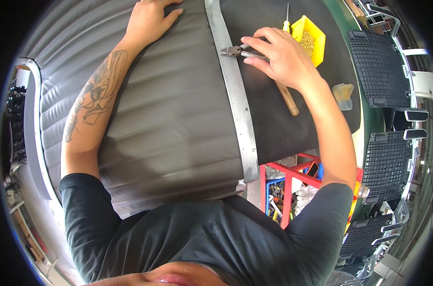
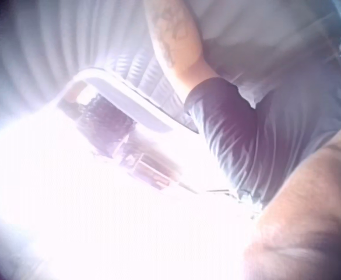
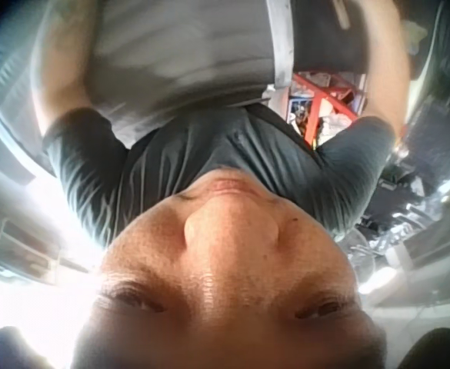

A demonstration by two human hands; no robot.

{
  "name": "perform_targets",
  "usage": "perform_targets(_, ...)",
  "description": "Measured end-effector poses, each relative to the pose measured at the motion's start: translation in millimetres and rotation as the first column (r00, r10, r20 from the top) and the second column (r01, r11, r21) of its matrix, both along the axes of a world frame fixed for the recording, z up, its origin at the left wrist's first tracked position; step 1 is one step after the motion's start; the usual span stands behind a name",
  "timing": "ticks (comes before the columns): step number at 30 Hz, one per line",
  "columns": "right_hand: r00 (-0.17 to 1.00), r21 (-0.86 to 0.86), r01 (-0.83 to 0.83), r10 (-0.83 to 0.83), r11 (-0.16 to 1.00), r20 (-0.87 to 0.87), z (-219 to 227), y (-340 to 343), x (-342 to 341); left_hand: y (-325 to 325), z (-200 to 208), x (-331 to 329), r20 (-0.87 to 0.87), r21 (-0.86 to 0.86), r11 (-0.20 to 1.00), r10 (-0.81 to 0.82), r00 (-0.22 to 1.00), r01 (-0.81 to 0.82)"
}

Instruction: The recorder attaches a metal trim to the edge of an upholstered office chair using a hammer and small nails.

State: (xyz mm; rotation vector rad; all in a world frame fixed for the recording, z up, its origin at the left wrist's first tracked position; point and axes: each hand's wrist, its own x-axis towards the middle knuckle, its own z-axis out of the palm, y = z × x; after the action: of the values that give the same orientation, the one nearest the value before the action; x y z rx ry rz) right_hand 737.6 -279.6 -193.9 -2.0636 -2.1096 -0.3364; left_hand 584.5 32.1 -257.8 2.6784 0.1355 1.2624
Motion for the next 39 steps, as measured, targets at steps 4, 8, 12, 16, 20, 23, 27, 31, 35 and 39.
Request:
perform_targets(4, 0.999, -0.055, -0.019, 0.022, 0.998, 0.048, 6, 7, 7, 1, 1, -1, -0.013, -0.018, 1.0, 0.01, 1.0, -0.011)
perform_targets(8, 0.997, -0.098, -0.026, 0.033, 0.995, 0.071, 6, 11, 12, 2, 0, -1, -0.004, -0.018, 1.0, 0.001, 1.0, -0.001)
perform_targets(12, 0.991, -0.085, -0.067, 0.076, 0.994, 0.109, 5, 13, 16, 1, 1, -1, -0.008, -0.034, 0.999, 0.004, 1.0, -0.005)
perform_targets(16, 0.991, -0.059, -0.052, 0.059, 0.997, 0.121, -1, 9, 8, 0, 1, 1, -0.02, -0.031, 0.999, 0.018, 1.0, -0.019)
perform_targets(20, 0.971, 0.003, 0.221, -0.22, 0.975, 0.098, -14, -14, -34, -1, 1, 1, -0.032, -0.034, 0.999, 0.024, 0.999, -0.025)
perform_targets(23, 0.975, 0.016, 0.19, -0.19, 0.982, 0.114, -10, -17, -64, 1, 0, -1, -0.019, -0.019, 0.999, 0.029, 0.999, -0.03)
perform_targets(27, 0.963, 0.027, 0.231, -0.233, 0.973, 0.135, 1, -14, -53, 1, 1, -1, -0.03, -0.025, 1.0, 0.015, 0.999, -0.016)
perform_targets(31, 0.964, 0.052, 0.211, -0.217, 0.976, 0.155, -2, -13, -36, 0, 1, 0, -0.029, -0.033, 0.999, 0.016, 0.999, -0.017)
perform_targets(35, 0.981, 0.025, 0.135, -0.137, 0.991, 0.14, -1, -8, -19, -1, 2, 0, -0.059, -0.039, 0.999, 0.025, 0.998, -0.027)
perform_targets(39, 0.994, -0.041, 0.036, -0.032, 0.998, 0.102, 7, -1, -9, 0, 2, -2, -0.046, -0.02, 0.999, 0.028, 0.999, -0.029)
